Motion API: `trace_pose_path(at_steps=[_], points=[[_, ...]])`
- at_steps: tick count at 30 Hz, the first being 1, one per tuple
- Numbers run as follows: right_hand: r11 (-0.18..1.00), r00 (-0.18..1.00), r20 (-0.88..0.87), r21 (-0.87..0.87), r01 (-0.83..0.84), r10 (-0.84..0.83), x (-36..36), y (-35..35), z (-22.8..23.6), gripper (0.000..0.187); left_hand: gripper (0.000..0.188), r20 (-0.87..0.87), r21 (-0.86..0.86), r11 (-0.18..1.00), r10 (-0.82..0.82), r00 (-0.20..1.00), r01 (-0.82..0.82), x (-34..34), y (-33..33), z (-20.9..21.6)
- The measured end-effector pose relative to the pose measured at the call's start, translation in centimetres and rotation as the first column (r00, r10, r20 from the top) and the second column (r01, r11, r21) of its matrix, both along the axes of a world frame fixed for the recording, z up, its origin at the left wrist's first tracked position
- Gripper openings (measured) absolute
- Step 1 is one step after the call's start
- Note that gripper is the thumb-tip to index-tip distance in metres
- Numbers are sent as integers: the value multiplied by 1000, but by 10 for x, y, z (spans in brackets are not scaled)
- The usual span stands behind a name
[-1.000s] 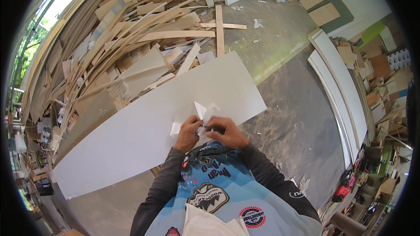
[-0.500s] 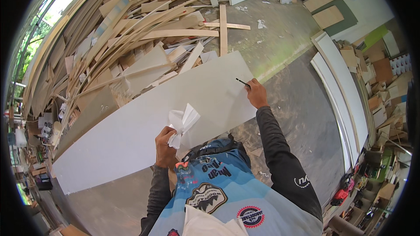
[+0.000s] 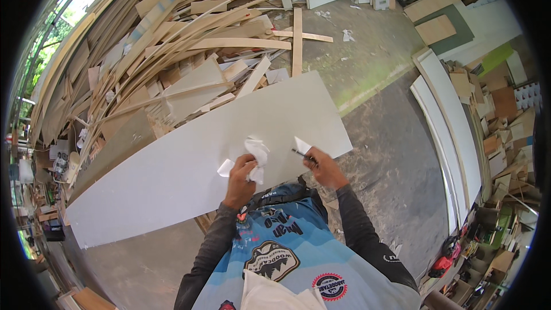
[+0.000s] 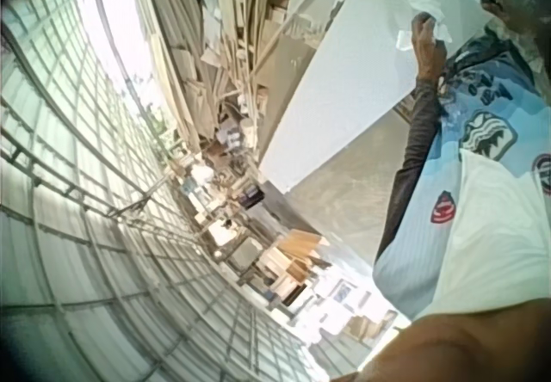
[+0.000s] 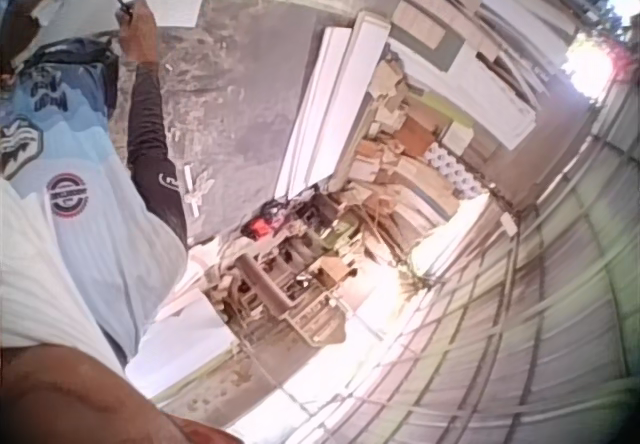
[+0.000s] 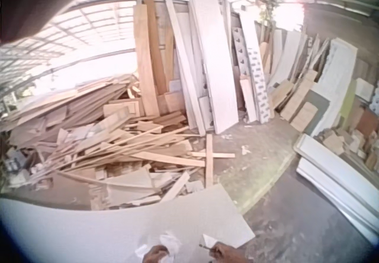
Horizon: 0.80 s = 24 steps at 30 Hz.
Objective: The person peels a white protective plastic film off a large wooden board by hand, using a marker to lift the edge and then pulling the film away.
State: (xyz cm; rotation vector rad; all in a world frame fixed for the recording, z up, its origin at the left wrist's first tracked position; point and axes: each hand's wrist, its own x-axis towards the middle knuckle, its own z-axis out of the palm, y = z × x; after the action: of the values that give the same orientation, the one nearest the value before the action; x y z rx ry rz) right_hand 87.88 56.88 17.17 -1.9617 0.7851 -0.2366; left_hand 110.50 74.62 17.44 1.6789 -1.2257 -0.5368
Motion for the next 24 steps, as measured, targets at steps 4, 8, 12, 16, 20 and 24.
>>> trace_pose_path(at_steps=[4, 8, 12, 16, 20, 24], points=[[967, 970, 219, 209, -147, 100, 14, 39, 12, 14, 38, 86, 48, 982, -186, 979, 182, -26, -30, 2], [879, 918, 394, 421, -222, 43, 40, 60, 46, 13, 33, 94, 21, 962, -273, 958, 272, -28, -36, 10], [803, 909, 413, 561, -202, -61, 38, 51, 34, 10, 27, -6, 88, 982, -167, 986, 167, -1, -19, 10], [881, 888, 308, 433, 189, -342, 31, 27, 16, 11, 23, -126, 65, 996, 76, 989, -68, 42, 22, 25], [844, 847, 209, 358, 399, -488, 27, 7, -2, 14, 22, -282, 110, 949, 315, 906, -295, 70, 67, 63], [927, 933, 150, 242, 286, -327, 43, 4, -9, 17, 23, -83, 74, 886, 463, 882, -458, 84, 110, 77]])
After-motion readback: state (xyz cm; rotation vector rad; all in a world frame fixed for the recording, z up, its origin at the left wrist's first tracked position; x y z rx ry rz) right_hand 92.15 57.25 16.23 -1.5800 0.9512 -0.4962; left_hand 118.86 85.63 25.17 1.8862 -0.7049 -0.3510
